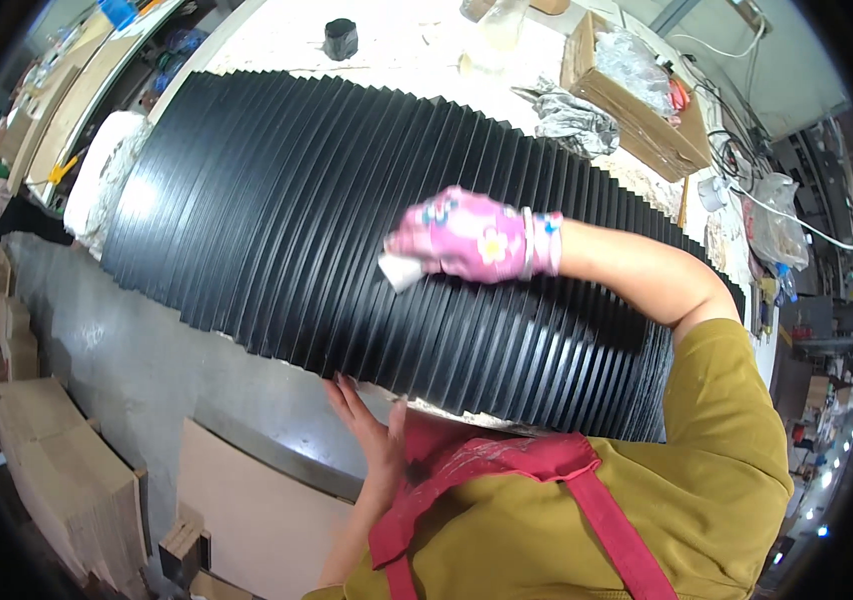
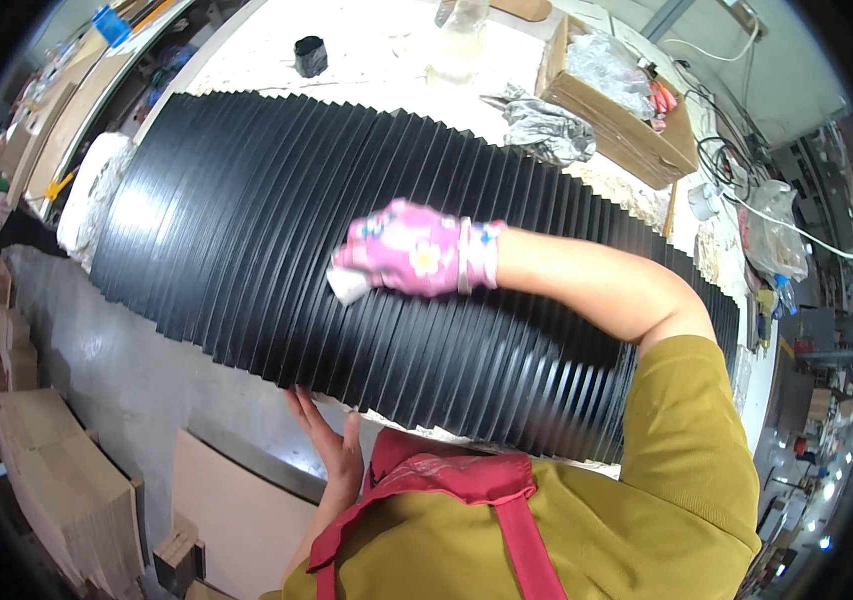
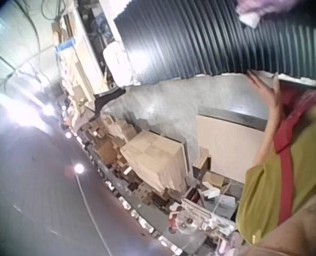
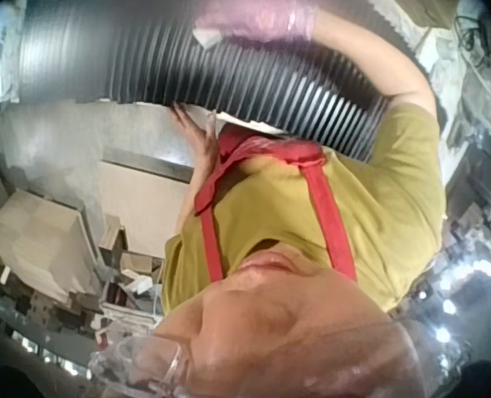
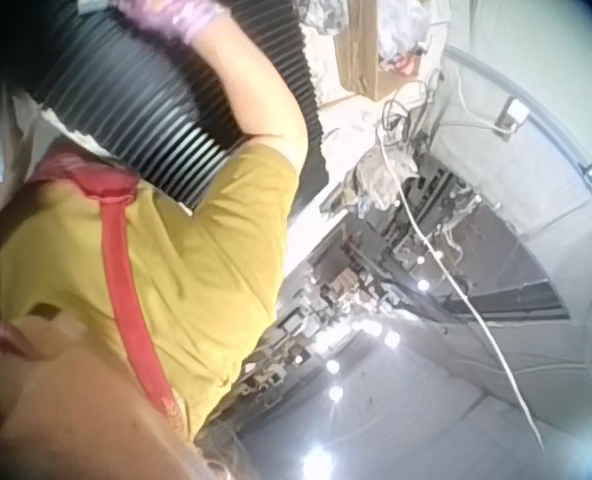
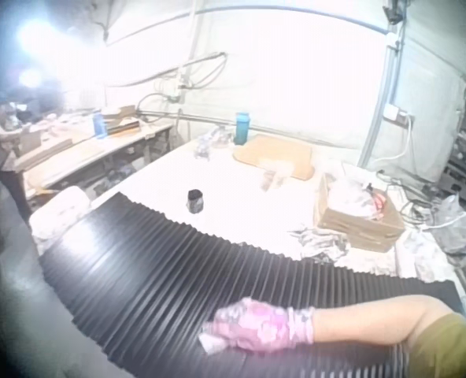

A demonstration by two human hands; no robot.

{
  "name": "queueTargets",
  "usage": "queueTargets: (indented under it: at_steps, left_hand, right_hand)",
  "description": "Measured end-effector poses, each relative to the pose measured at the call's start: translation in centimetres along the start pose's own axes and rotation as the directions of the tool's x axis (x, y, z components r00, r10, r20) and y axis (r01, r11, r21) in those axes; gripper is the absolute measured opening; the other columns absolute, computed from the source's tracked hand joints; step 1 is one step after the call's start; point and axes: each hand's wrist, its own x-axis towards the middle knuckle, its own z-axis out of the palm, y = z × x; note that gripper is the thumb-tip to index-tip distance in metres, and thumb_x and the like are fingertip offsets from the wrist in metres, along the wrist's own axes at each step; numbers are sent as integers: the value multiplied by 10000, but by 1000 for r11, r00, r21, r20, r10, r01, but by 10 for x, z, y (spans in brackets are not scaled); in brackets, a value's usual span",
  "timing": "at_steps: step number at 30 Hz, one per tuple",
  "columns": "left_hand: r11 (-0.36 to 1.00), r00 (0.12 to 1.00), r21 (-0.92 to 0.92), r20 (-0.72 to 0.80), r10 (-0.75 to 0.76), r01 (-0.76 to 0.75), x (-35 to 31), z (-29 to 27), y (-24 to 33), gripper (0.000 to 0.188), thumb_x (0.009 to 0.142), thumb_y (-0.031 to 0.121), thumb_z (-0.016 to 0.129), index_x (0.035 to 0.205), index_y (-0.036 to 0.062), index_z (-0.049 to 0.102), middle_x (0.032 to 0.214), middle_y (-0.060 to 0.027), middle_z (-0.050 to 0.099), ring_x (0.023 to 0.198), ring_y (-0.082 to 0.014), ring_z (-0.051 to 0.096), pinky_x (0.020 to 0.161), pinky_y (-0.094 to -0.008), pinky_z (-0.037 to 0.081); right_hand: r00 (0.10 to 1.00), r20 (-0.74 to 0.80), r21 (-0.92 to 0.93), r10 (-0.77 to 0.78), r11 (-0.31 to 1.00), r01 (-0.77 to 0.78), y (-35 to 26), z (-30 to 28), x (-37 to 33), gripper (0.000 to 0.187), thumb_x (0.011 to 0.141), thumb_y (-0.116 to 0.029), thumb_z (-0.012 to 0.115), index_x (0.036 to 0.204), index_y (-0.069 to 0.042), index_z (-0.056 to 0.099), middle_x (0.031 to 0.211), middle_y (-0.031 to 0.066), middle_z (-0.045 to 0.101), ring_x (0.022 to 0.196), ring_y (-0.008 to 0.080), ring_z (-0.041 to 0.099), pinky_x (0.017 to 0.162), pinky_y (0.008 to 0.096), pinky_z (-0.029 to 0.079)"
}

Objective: The person applies liquid to a cloth and wipes down a long black slatted panel, then uses a small plastic scraper on the slats and continues wiping.

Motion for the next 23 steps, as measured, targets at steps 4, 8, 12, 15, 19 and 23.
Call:
queueTargets:
  at_steps: [4,8,12,15,19,23]
  left_hand:
    - [994,993,33,53,104,-106,0,4,-4,854,787,248,626,1447,-57,177,1511,-266,149,1396,-455,102,1125,-527,82]
    - [995,993,16,66,101,-102,-2,-2,-10,897,754,200,683,1442,-72,175,1494,-276,170,1398,-471,74,1116,-542,104]
    - [988,986,0,56,156,-156,0,-1,-16,882,757,177,677,1445,-64,181,1499,-262,176,1395,-473,80,1114,-545,100]
    - [984,984,-25,24,176,-175,0,1,-18,891,760,199,676,1449,-61,175,1499,-260,182,1396,-465,93,1116,-541,98]
    - [987,988,49,12,156,-156,-2,4,2,817,831,205,593,1464,-37,138,1527,-235,140,1418,-402,97,1143,-491,72]
    - [989,993,105,-50,110,-105,-2,7,-2,897,820,334,627,1453,-70,136,1520,-250,145,1411,-422,106,1129,-515,105]
  right_hand:
    - [658,-214,200,722,691,-694,103,-28,-19,243,909,-192,535,1123,-87,580,836,91,620,679,211,633,542,300,521]
    - [886,-114,-192,449,865,-463,33,-11,-9,299,847,-113,568,1140,-56,576,952,104,648,872,220,652,717,362,575]
    - [966,63,-143,251,960,-240,34,-11,-21,312,840,-120,591,1144,-53,578,948,116,660,830,217,669,681,310,581]
    - [638,-66,176,767,638,-750,105,-43,-19,325,906,-53,490,1227,-57,543,976,133,659,828,249,672,729,319,580]
    - [870,-201,-87,450,876,-474,93,-24,-36,219,843,-59,577,1060,-58,608,952,122,642,768,267,638,706,367,541]
    - [917,362,82,167,974,-210,19,-42,-19,521,857,-87,586,1357,-172,466,1093,80,621,940,267,649,966,352,461]
